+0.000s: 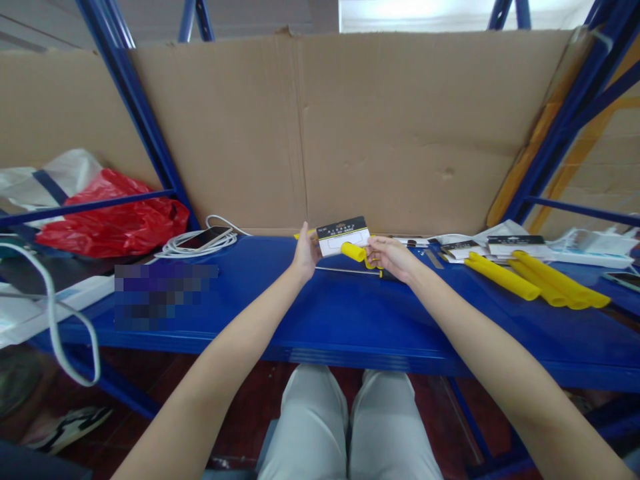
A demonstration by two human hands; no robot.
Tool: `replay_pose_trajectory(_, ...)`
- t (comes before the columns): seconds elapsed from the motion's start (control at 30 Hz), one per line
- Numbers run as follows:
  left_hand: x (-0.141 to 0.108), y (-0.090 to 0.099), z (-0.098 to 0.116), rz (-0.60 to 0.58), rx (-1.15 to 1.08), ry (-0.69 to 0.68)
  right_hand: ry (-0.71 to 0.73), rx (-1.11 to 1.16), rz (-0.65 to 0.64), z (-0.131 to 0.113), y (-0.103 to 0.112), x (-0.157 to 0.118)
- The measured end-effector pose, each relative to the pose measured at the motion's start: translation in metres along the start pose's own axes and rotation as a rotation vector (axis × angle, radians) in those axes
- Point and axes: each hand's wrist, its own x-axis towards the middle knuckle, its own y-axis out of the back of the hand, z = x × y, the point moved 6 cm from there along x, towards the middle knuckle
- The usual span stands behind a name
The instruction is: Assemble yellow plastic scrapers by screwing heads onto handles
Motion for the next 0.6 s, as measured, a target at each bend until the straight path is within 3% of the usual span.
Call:
replay_pose_trajectory(0.17, 0.0017, 0.0067, -0.0021, 0.071, -0.03, 0.014, 0.045, -0.071, -0.052, 0.0019, -0.0024, 0.0019)
replay_pose_trajectory(0.6, 0.0035, 0.0082, -0.0042, 0.123, -0.026, 0.051, 0.082, -0.139, -0.053, 0.0013, -0.0009, 0.0029)
